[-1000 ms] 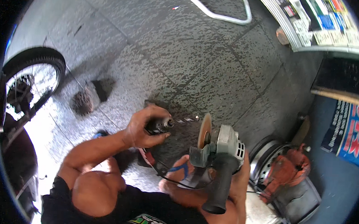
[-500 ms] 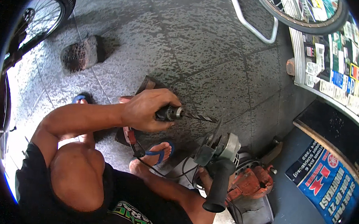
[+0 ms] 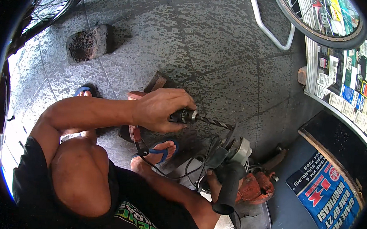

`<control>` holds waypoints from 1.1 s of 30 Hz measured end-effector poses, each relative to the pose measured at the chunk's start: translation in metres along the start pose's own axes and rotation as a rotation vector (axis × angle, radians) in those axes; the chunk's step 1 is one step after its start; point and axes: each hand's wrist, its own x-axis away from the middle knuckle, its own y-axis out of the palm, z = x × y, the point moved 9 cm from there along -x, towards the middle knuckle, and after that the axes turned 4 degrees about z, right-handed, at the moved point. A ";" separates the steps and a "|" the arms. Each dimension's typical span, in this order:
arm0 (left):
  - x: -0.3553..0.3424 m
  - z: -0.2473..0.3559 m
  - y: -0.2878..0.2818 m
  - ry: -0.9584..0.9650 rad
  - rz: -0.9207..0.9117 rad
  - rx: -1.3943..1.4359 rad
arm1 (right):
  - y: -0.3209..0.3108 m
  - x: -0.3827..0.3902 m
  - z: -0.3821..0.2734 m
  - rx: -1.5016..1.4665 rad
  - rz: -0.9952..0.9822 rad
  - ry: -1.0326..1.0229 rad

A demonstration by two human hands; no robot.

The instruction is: The person uses a corded drill to make holes in a small metal bar placed on the floor. They then use an angle grinder to sharpen the drill bit, creating sparks. The person repeats the drilling and grinding process on the same metal bar multiple times.

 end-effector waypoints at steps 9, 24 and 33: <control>0.000 0.003 0.000 0.021 -0.011 -0.009 | -0.004 0.002 0.007 -0.011 0.015 -0.082; -0.003 0.004 0.003 0.038 -0.021 -0.009 | -0.004 0.004 0.000 -0.014 0.047 0.018; -0.002 0.004 0.004 0.032 -0.040 -0.007 | -0.002 0.001 -0.006 -0.024 0.047 -0.018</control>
